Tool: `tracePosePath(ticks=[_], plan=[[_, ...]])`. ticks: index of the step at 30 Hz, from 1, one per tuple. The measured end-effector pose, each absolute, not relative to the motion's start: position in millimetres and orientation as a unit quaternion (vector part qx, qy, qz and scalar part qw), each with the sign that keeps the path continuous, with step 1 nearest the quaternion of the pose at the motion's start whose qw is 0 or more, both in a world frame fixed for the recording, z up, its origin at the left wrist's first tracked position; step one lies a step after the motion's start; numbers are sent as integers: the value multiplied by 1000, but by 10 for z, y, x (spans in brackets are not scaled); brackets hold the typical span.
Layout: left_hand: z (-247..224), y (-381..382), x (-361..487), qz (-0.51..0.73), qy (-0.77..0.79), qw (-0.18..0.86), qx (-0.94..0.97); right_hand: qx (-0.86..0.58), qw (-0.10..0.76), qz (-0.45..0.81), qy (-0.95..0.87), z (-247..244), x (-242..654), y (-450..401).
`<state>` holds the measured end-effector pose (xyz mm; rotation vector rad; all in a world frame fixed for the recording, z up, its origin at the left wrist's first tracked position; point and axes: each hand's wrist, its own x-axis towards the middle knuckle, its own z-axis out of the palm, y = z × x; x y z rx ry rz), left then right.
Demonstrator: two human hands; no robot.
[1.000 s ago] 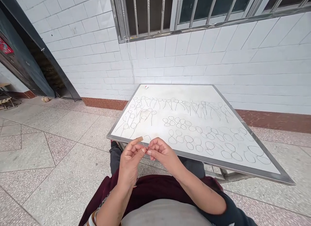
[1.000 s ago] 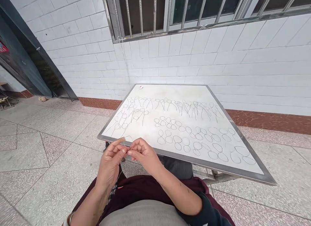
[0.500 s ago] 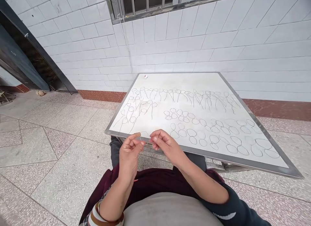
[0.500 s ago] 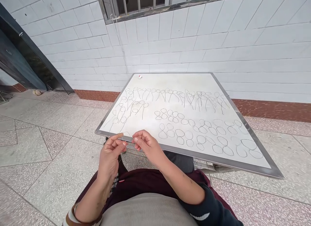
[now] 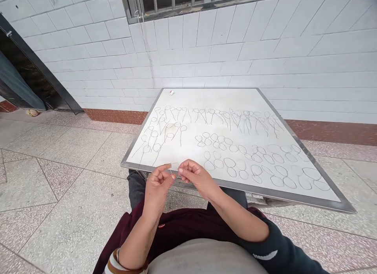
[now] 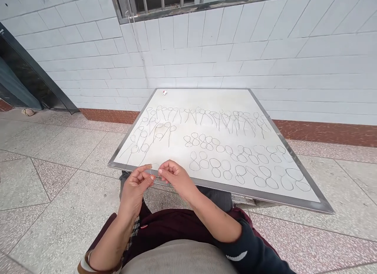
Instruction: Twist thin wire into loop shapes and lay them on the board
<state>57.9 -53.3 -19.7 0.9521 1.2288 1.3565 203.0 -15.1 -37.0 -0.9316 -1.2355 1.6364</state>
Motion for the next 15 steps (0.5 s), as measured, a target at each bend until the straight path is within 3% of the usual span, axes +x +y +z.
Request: tracePosePath(ticks=[11, 15], plan=[[-796, -704, 220, 512, 560, 542, 361, -608, 372, 451, -537, -371, 2443, 1335], [-966, -809, 208, 481, 574, 566, 345, -666, 307, 415, -538, -359, 2542, 1870]])
